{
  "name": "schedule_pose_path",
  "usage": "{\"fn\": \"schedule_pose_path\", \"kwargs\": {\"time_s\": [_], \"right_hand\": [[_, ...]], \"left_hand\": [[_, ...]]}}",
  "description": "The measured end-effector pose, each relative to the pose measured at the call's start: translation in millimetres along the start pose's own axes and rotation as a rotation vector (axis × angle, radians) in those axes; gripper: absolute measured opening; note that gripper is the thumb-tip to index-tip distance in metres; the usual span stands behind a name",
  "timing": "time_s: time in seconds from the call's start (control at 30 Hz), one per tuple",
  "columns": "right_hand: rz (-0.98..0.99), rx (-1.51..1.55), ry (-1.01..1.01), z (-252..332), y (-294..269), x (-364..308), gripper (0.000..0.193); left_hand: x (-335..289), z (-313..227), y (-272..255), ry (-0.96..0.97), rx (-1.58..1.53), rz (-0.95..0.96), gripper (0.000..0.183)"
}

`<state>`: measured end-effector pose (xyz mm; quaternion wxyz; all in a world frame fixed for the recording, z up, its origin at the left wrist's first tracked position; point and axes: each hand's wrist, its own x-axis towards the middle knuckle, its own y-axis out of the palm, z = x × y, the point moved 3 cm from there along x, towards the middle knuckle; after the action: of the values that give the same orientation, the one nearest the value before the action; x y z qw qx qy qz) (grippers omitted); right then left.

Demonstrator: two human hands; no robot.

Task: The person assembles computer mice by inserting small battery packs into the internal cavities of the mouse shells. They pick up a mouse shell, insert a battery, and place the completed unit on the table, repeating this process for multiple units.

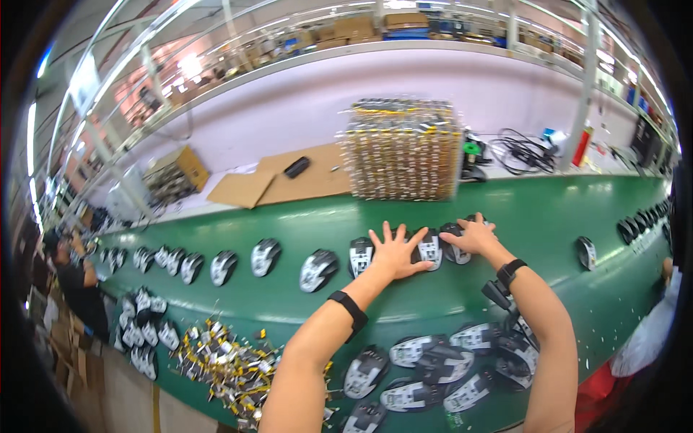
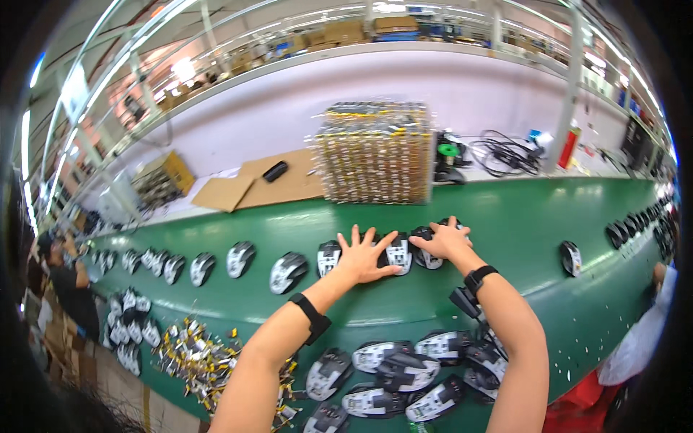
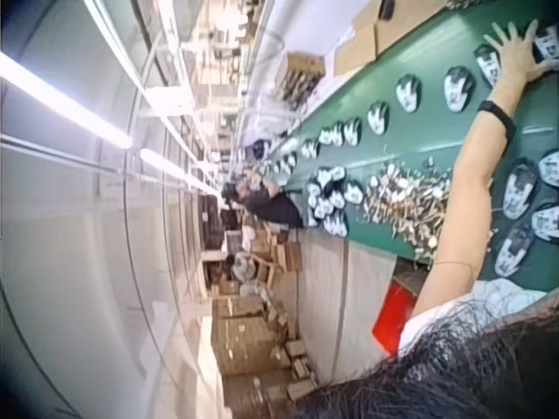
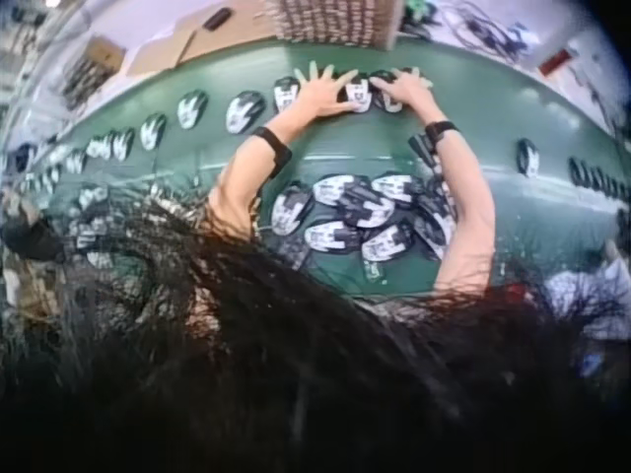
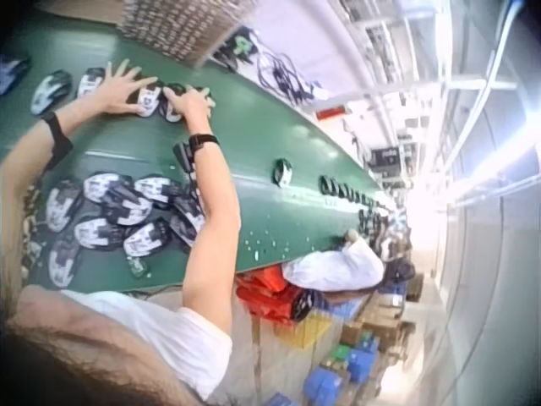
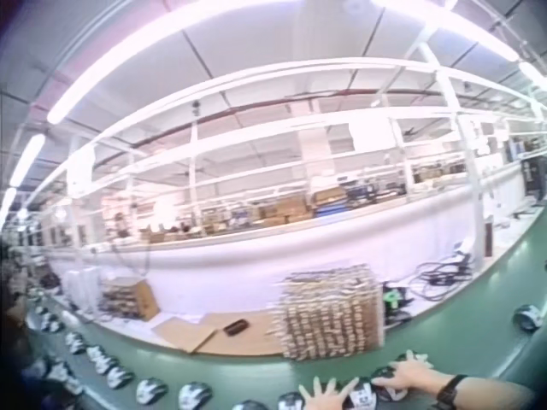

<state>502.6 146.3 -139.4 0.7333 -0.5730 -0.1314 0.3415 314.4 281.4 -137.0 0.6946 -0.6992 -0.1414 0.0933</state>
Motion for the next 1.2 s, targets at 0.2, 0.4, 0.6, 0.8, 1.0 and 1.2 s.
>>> {"fn": "schedule_pose_path", "kwargs": {"time_s": [0.2,0.4,0.6,0.8,1.0,1.2], "right_hand": [[0.024,-0.053,-0.056,65.8,27.0,-16.8,0.092],[0.059,-0.058,-0.020,156.1,42.7,-39.5,0.089],[0.065,0.008,0.025,266.5,57.2,-76.9,0.086],[0.090,0.065,-0.025,326.1,77.6,-88.3,0.076],[-0.080,0.048,-0.379,257.3,87.3,-49.8,0.045],[-0.131,0.559,-0.884,253.6,-6.1,-177.8,0.040]], "left_hand": [[-54.8,59.7,-2.6,-0.003,-0.004,-0.042,0.090],[-95.8,133.4,-18.7,0.015,-0.040,-0.002,0.091],[-145.3,225.2,-26.1,-0.050,-0.002,-0.015,0.089],[-186.7,286.3,-40.8,-0.149,0.010,0.053,0.087],[-200.4,280.0,-64.0,-0.199,-0.056,-0.197,0.087],[-262.9,185.1,-138.7,-0.185,-1.145,-0.306,0.074]]}}
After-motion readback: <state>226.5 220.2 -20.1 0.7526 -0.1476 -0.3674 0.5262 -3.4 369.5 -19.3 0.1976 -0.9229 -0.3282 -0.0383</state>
